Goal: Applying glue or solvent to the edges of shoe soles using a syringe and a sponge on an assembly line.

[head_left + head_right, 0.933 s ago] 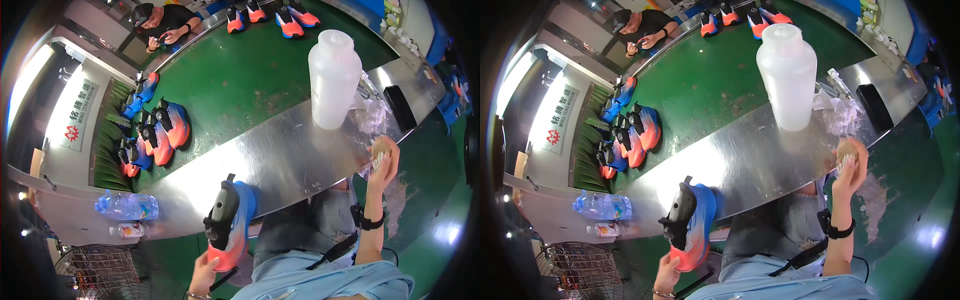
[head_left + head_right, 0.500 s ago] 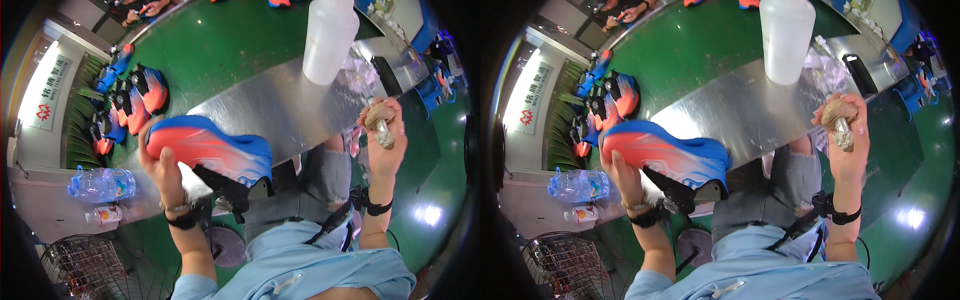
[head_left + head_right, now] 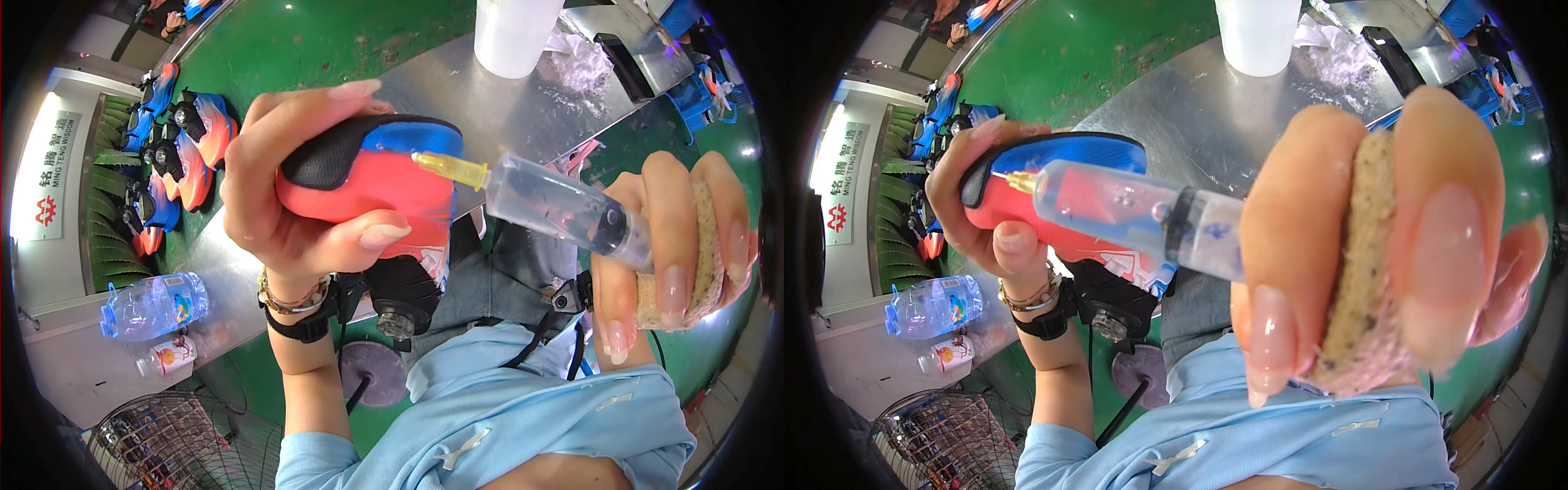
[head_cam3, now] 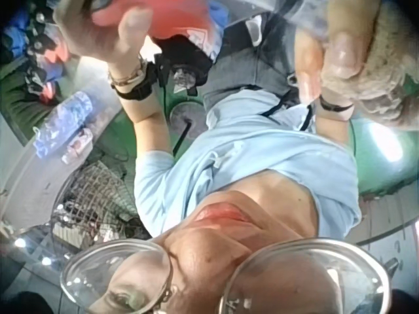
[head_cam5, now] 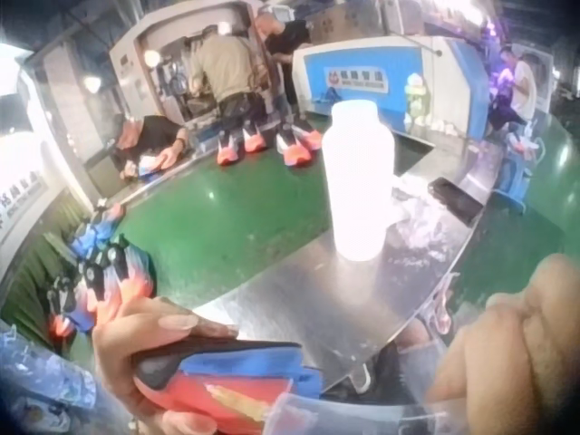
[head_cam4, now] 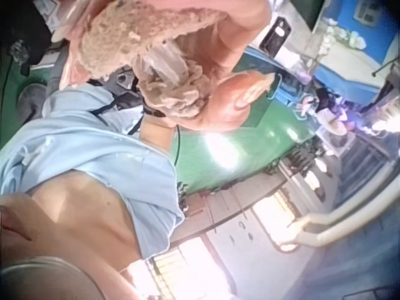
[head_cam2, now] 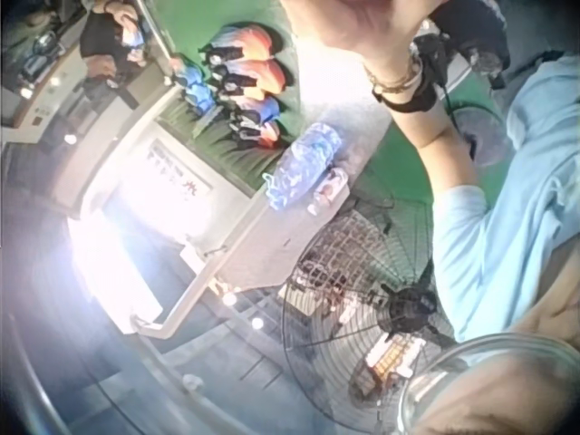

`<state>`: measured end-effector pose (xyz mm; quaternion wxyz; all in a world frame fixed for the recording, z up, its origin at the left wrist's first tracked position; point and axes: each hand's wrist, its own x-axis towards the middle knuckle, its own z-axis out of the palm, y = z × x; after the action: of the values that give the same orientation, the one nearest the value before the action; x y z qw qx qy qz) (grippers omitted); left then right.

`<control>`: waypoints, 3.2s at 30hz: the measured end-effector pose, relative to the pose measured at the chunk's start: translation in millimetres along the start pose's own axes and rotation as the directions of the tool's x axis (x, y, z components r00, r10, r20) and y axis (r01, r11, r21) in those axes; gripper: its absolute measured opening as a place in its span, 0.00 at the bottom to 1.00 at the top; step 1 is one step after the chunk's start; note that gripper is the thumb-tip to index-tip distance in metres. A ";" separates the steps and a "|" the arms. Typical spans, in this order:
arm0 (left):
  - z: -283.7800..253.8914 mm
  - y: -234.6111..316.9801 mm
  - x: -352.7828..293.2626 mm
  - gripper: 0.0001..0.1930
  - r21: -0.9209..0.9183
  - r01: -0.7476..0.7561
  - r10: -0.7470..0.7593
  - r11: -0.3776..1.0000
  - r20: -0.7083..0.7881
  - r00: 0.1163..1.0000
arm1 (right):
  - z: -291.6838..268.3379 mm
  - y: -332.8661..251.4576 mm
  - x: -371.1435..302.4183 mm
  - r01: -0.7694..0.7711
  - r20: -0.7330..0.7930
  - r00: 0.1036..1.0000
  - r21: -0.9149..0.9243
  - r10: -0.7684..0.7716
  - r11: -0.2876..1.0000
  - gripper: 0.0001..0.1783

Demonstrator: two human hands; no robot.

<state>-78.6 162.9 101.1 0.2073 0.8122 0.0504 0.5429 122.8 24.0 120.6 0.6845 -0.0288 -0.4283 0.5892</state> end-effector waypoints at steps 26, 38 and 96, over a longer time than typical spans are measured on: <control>-20.1 -52.0 -4.6 0.35 0.244 0.320 -0.262 0.915 -0.244 0.934 | -57.4 60.5 -17.9 -0.066 -0.145 0.989 -0.243 0.031 0.968 0.18; -24.8 -72.5 -10.2 0.30 0.269 0.434 -0.346 0.860 -0.316 0.883 | -57.7 73.9 -53.7 -0.226 -0.339 0.930 -0.221 0.142 0.949 0.24; 21.7 83.2 -168.5 0.29 -0.736 0.609 -0.919 -0.295 0.393 0.029 | -20.2 60.7 -73.4 -0.481 -0.529 0.788 -0.207 0.316 0.852 0.19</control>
<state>-139.3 29.4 -18.4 0.8318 0.2394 0.3737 0.3334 92.4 -9.2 34.2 0.6112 -0.3782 -0.3231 0.6156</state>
